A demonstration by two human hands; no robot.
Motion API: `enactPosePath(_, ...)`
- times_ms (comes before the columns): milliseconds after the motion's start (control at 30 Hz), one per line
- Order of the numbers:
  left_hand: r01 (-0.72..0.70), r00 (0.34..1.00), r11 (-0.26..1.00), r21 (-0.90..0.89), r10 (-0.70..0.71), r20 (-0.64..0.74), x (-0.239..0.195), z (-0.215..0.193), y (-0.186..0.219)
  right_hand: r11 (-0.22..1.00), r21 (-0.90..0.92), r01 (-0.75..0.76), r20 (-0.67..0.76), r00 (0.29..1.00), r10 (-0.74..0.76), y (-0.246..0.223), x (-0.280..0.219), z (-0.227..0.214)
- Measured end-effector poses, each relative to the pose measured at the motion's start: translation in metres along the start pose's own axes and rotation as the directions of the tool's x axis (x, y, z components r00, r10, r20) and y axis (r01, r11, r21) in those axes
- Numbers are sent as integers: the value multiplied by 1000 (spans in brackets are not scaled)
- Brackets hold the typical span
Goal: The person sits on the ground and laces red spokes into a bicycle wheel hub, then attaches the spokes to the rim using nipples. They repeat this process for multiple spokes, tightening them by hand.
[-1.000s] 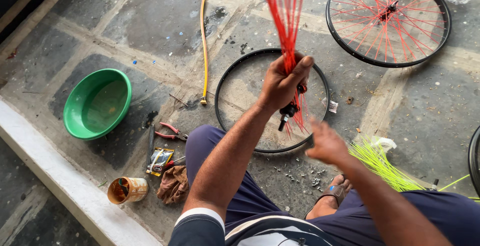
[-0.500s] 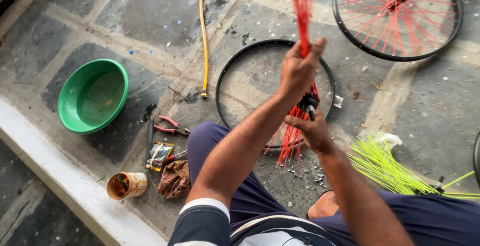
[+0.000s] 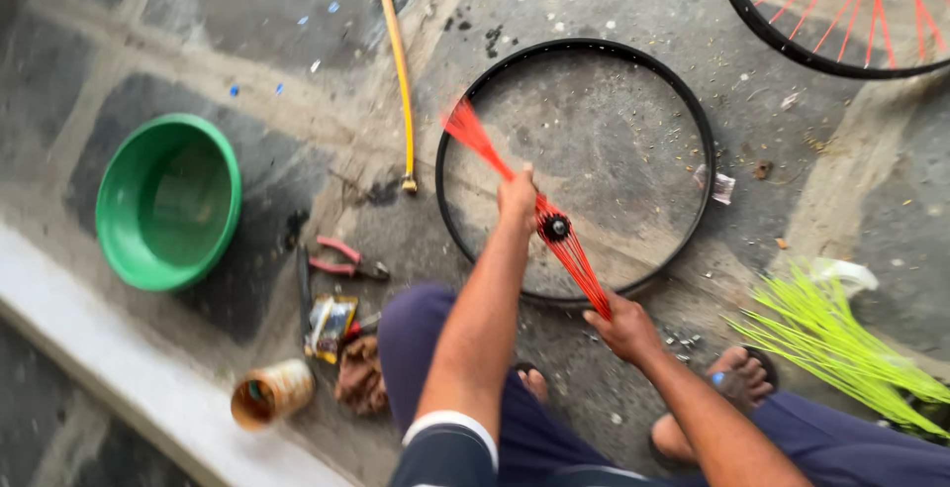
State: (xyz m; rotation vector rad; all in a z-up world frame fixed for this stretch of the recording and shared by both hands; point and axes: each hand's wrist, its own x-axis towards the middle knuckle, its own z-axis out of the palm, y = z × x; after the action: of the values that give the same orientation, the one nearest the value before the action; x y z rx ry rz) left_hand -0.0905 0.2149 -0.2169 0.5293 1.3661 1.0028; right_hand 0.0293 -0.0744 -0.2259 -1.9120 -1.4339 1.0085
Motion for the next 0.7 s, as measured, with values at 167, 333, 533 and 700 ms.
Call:
enactPosePath(167, 114, 993, 993, 15, -114, -10, 60, -15, -77, 983, -172, -59, 10, 998, 62, 49, 21, 15)
enactPosePath(333, 150, 985, 978, 148, -160, 61, 81, 9, -95, 968, -175, -178, 46, 981, 189, 48, 31, 10)
enactPosePath(533, 132, 964, 938, 322, -197, 179, 72, 35, -97, 929, -119, -351, -35, 936, 350, 21, 9, 22)
enactPosePath(700, 134, 931, 935, 329, -233, 282, 50, 33, -58, 960, 6, -281, -135, 951, 279, 11, 11, 35)
